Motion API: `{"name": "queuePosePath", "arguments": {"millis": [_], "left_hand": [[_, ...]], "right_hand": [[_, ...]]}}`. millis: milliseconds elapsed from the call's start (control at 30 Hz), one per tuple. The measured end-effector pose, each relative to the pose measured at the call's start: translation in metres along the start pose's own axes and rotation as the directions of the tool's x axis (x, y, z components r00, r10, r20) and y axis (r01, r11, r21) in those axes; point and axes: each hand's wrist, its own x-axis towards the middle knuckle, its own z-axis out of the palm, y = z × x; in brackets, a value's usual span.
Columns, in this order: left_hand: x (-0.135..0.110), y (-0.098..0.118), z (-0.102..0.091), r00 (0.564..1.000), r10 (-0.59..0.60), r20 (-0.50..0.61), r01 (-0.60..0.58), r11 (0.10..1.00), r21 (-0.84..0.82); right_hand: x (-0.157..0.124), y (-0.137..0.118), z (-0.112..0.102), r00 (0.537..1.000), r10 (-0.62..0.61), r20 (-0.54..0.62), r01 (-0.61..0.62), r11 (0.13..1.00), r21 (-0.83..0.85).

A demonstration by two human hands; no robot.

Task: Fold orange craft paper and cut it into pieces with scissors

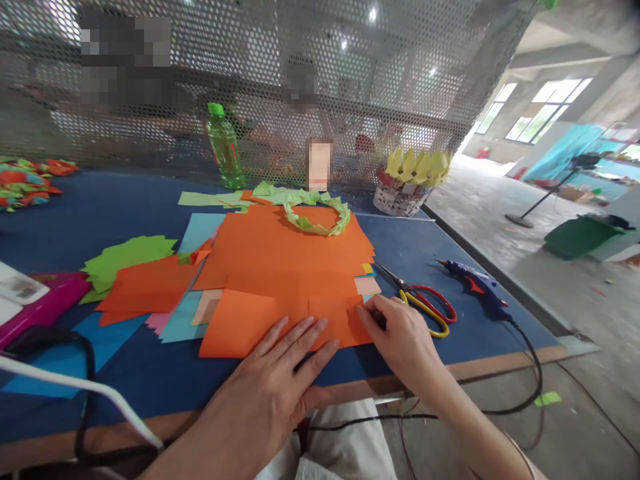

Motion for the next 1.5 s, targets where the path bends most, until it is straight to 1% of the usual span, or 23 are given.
{"name": "queuePosePath", "arguments": {"millis": [200, 400, 567, 667, 767, 833, 900, 1033, 1200, 1367, 1500], "left_hand": [[0.0, 0.001, -0.001, 1.0, -0.016, -0.023, 0.016, 0.999, -0.03], [0.0, 0.002, -0.004, 0.999, -0.022, 0.033, 0.023, 0.999, -0.039], [-0.001, 0.001, -0.003, 1.0, -0.003, -0.002, 0.003, 0.999, -0.032], [-0.002, -0.001, 0.0, 1.0, 0.001, 0.007, -0.001, 1.0, -0.03], [-0.002, -0.001, 0.001, 1.0, -0.011, -0.007, 0.011, 0.999, -0.04], [-0.002, 0.0, 0.001, 1.0, -0.016, -0.017, 0.015, 0.999, -0.048], [-0.002, 0.0, 0.001, 1.0, -0.022, -0.005, 0.022, 0.999, -0.042], [-0.002, 0.002, 0.0, 0.999, -0.038, 0.011, 0.038, 0.999, -0.039], [-0.002, 0.001, 0.002, 1.0, -0.027, 0.002, 0.027, 0.999, -0.045], [-0.002, 0.002, 0.005, 0.999, -0.028, -0.033, 0.029, 1.0, 0.005], [0.001, 0.005, 0.003, 0.999, -0.009, -0.048, 0.01, 0.999, 0.036]], "right_hand": [[-0.001, 0.0, 0.003, 0.999, -0.024, -0.037, 0.023, 0.999, -0.035], [-0.004, 0.001, 0.001, 0.997, -0.041, -0.063, 0.041, 0.999, -0.007], [-0.006, 0.0, -0.001, 0.996, -0.065, -0.061, 0.064, 0.998, -0.017], [-0.005, -0.002, 0.002, 0.994, -0.085, -0.064, 0.079, 0.993, -0.089], [-0.006, -0.005, 0.006, 0.991, -0.113, -0.078, 0.096, 0.975, -0.198], [-0.007, -0.008, 0.007, 0.987, -0.132, -0.091, 0.102, 0.956, -0.277], [-0.008, -0.012, 0.008, 0.984, -0.151, -0.098, 0.108, 0.932, -0.345], [-0.009, -0.016, 0.01, 0.978, -0.187, -0.088, 0.13, 0.887, -0.443], [-0.009, -0.018, 0.011, 0.976, -0.203, -0.072, 0.136, 0.839, -0.527], [-0.008, -0.018, 0.01, 0.971, -0.236, -0.04, 0.172, 0.805, -0.568], [-0.006, -0.017, 0.01, 0.969, -0.246, -0.03, 0.182, 0.789, -0.587]]}}
